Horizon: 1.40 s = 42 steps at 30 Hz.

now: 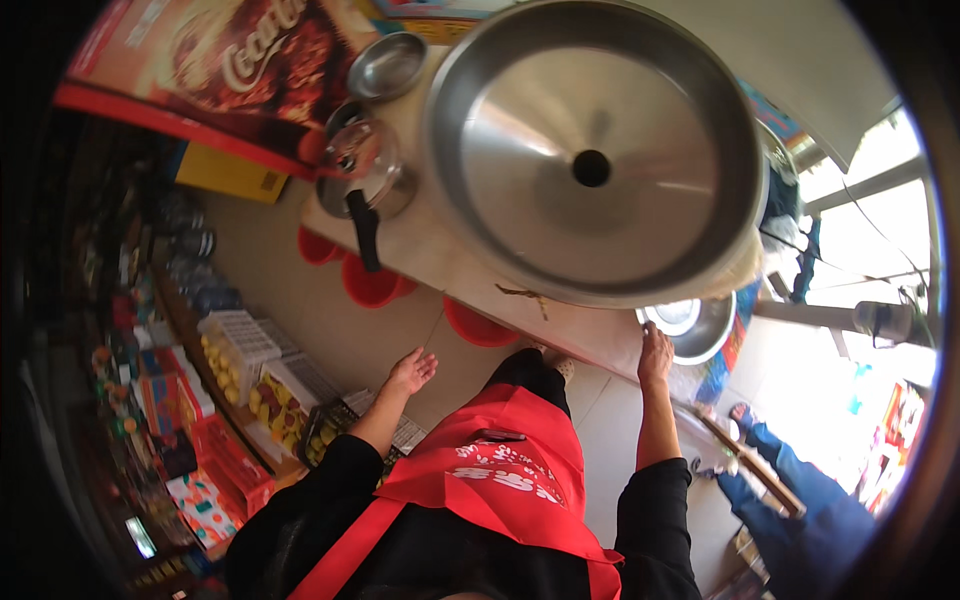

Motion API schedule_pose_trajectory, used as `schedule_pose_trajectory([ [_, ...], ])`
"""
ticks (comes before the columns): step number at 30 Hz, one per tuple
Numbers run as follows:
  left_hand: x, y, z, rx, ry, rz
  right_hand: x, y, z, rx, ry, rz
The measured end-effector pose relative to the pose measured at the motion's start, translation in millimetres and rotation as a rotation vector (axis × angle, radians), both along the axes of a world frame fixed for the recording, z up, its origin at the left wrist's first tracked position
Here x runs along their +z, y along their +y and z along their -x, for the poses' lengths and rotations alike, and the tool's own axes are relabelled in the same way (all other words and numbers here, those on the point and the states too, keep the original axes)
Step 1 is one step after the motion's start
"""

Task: The person assembles a multi-part food preparation machine on a counter, placing and securing several metal components including a funnel, base, and lid. They then move a pressure cooker and a metal bowl to a nearby refrigerator.

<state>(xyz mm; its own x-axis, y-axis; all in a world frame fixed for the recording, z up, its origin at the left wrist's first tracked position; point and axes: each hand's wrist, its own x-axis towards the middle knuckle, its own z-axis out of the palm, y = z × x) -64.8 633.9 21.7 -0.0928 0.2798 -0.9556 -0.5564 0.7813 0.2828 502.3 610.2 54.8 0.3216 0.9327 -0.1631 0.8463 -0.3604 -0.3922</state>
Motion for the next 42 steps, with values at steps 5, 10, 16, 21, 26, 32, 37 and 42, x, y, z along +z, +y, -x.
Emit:
schedule_pose_trajectory([
  [5,24,-109,70,0.101,0.174,0.021,-21,15,6,-0.001,-0.038,-0.010],
  [10,15,-180,118,0.271,0.138,0.103,-16,36,47,-0.022,-0.024,-0.060],
  [16,-15,-178,170,0.284,0.010,0.092,-10,70,185,0.197,0.131,-0.040],
  [21,-20,-103,239,-0.023,0.139,-0.001,-4,159,391,0.366,0.379,-0.279],
  [26,1,6,318,-0.383,0.225,-0.304,7,247,565,0.189,0.434,-0.316],
  [32,8,131,275,-0.558,0.000,-0.454,17,294,584,0.133,0.211,0.125],
  [37,3,215,178,-0.568,-0.018,-0.671,16,293,579,0.165,0.178,0.053],
  [42,-12,270,130,-0.320,-0.374,-0.491,28,285,593,0.060,0.158,0.014],
])
